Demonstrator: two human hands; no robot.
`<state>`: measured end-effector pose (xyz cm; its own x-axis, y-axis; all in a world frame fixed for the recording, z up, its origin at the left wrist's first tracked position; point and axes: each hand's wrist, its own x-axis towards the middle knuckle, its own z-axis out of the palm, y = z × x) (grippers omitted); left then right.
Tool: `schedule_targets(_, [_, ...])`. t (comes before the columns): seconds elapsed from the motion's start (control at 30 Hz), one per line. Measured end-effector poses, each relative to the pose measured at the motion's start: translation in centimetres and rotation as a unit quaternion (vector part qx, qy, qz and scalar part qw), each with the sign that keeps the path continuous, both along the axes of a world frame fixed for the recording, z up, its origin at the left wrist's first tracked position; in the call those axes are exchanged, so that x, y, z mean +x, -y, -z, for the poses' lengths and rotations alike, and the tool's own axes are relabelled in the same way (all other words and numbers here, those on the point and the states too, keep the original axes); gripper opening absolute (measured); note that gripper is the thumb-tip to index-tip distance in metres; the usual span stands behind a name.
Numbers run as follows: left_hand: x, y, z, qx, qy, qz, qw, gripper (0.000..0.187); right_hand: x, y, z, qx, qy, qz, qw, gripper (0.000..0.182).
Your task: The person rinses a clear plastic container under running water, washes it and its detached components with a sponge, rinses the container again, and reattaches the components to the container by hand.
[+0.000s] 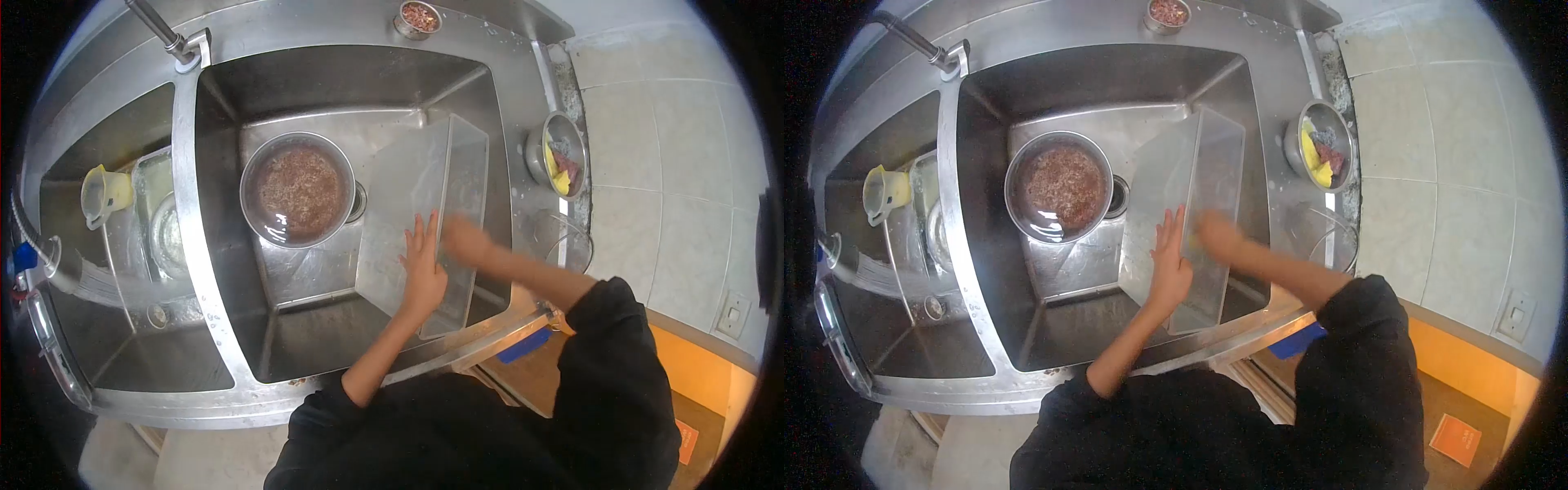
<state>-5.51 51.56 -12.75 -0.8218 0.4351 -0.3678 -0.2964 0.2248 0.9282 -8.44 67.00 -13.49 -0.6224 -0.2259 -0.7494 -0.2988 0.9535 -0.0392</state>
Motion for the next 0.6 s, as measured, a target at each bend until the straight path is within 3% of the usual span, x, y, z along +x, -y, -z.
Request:
schedule_targets(0.03, [0.1, -0.1, 0.0, 0.003, 0.001, -0.003, 1.0, 0.078, 2.7, 1.8, -1.6, -0.041, 0.085, 0.093, 0.991, 0.025])
schedule_targets(0.07, [0.2, -0.2, -0.1, 0.001, 0.004, -0.008, 1.0, 0.079, 6.3, 1.7, -0.6, -0.188, 0.056, -0.032, 0.98, 0.024])
schedule_targets(0.13, [-0.1, -0.5, -0.2, -0.004, 0.007, -0.017, 1.0, 0.079, 7.1, 0.3, 1.4, -0.331, 0.028, -0.16, 0.929, 0.022])
schedule_targets(0.2, [0.2, -0.7, -0.6, -0.005, 0.003, -0.02, 1.0, 0.081, 2.0, -2.3, 3.9, -0.213, 0.193, -0.03, 0.958, 0.024])
schedule_targets(0.23, [0.4, -0.7, -0.6, -0.006, 0.007, -0.022, 1.0, 0.081, -3.0, -1.9, 3.6, -0.04, 0.157, -0.265, 0.951, 0.026])
schedule_targets(0.27, [0.5, -0.6, -0.6, -0.005, 0.003, -0.013, 1.0, 0.083, -6.6, -2.4, 3.4, -0.038, 0.127, -0.046, 0.99, 0.028])
schedule_targets(0.3, [0.3, -0.6, -0.6, -0.004, -0.002, -0.008, 1.0, 0.085, -8.6, -2.6, 4.3, -0.032, 0.062, -0.001, 0.998, 0.028])
schedule_targets(0.4, [0.0, -0.1, -0.5, -0.001, -0.013, 0.009, 1.0, 0.085, -9.9, -1.3, 7.8, -0.031, -0.054, -0.055, 0.997, 0.029])
schedule_targets(0.6, [-1.1, 0.3, -1.4, -0.051, 0.023, 0.038, 0.998, 0.088, -5.5, -0.3, 12.0, -0.066, -0.086, -0.1, 0.989, 0.032])
